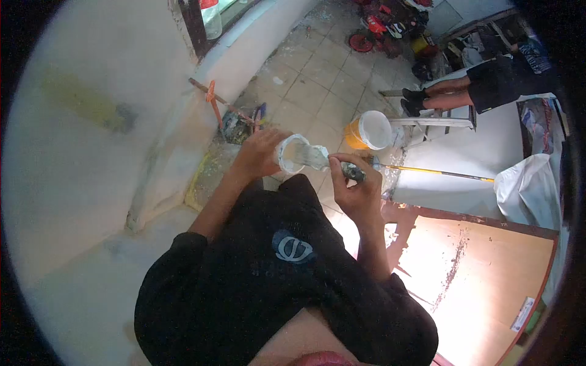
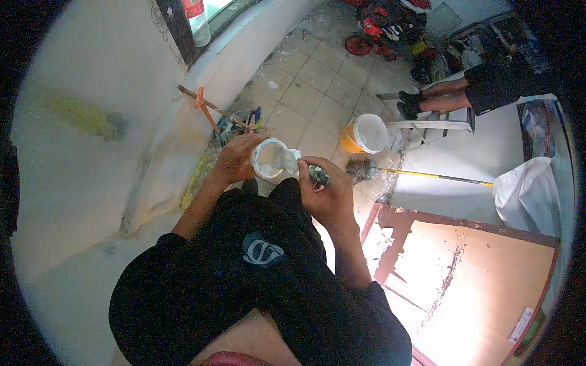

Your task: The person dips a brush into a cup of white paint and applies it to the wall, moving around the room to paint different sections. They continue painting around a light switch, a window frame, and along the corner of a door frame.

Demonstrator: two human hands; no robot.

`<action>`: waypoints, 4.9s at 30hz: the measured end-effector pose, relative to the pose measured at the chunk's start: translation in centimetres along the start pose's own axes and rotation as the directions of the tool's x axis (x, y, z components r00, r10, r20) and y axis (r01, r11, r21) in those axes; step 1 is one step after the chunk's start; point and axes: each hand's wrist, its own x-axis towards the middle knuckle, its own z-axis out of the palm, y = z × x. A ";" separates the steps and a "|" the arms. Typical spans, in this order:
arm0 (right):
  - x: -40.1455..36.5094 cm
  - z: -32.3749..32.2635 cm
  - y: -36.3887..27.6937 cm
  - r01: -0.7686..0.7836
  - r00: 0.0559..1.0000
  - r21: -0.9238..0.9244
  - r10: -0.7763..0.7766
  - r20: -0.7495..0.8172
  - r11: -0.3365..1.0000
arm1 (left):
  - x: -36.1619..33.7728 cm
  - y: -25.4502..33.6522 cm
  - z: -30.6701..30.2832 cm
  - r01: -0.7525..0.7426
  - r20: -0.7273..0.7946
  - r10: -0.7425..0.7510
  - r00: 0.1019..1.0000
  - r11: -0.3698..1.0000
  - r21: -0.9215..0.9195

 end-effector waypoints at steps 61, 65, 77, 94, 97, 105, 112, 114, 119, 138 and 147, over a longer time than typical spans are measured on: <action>-3.1 0.1 5.0 -0.174 0.985 0.340 0.156 0.079 0.924 | 3.0 5.8 1.3 0.114 0.165 -0.049 0.985 0.904 -0.412; -3.4 -0.3 5.3 -0.167 0.985 0.335 0.145 0.090 0.927 | 2.7 5.8 1.7 0.115 0.186 -0.047 0.981 0.920 -0.375; -3.6 -1.4 5.3 -0.210 0.977 0.279 0.188 0.104 0.937 | 2.2 4.1 2.7 0.020 0.209 0.021 0.978 0.981 -0.191; -3.0 -2.3 5.7 -0.129 0.986 0.143 0.142 -0.083 0.981 | 1.6 2.5 1.5 0.014 0.073 0.001 0.997 0.980 -0.200; -3.1 -2.6 5.9 -0.110 0.987 0.168 0.128 -0.099 0.980 | 1.7 2.6 1.5 0.007 0.060 0.006 0.998 0.977 -0.215; -2.4 -2.3 6.6 -0.160 0.977 0.308 0.195 -0.087 0.938 | 2.4 2.7 0.9 0.133 0.104 -0.109 0.989 0.957 -0.257; -1.5 -1.8 5.8 -0.187 0.979 0.265 0.203 -0.034 0.946 | 3.2 3.4 0.3 0.126 0.113 -0.092 0.989 0.929 -0.348; -1.3 -1.7 6.0 -0.213 0.972 0.266 0.233 -0.043 0.940 | 3.3 3.6 -0.2 0.132 0.109 -0.101 0.989 0.932 -0.337; -0.7 -2.4 6.7 -0.215 0.969 0.250 0.238 -0.067 0.944 | 2.5 1.1 1.3 0.153 0.096 -0.126 0.987 0.916 -0.370; 0.3 -1.5 6.1 -0.246 0.957 0.402 0.287 -0.044 0.882 | 3.5 1.2 0.0 0.081 0.127 -0.052 0.991 0.970 -0.229; 0.1 -1.4 7.6 -0.236 0.953 0.363 0.288 -0.096 0.902 | 3.1 0.5 -1.1 0.250 0.141 -0.211 0.967 0.892 -0.377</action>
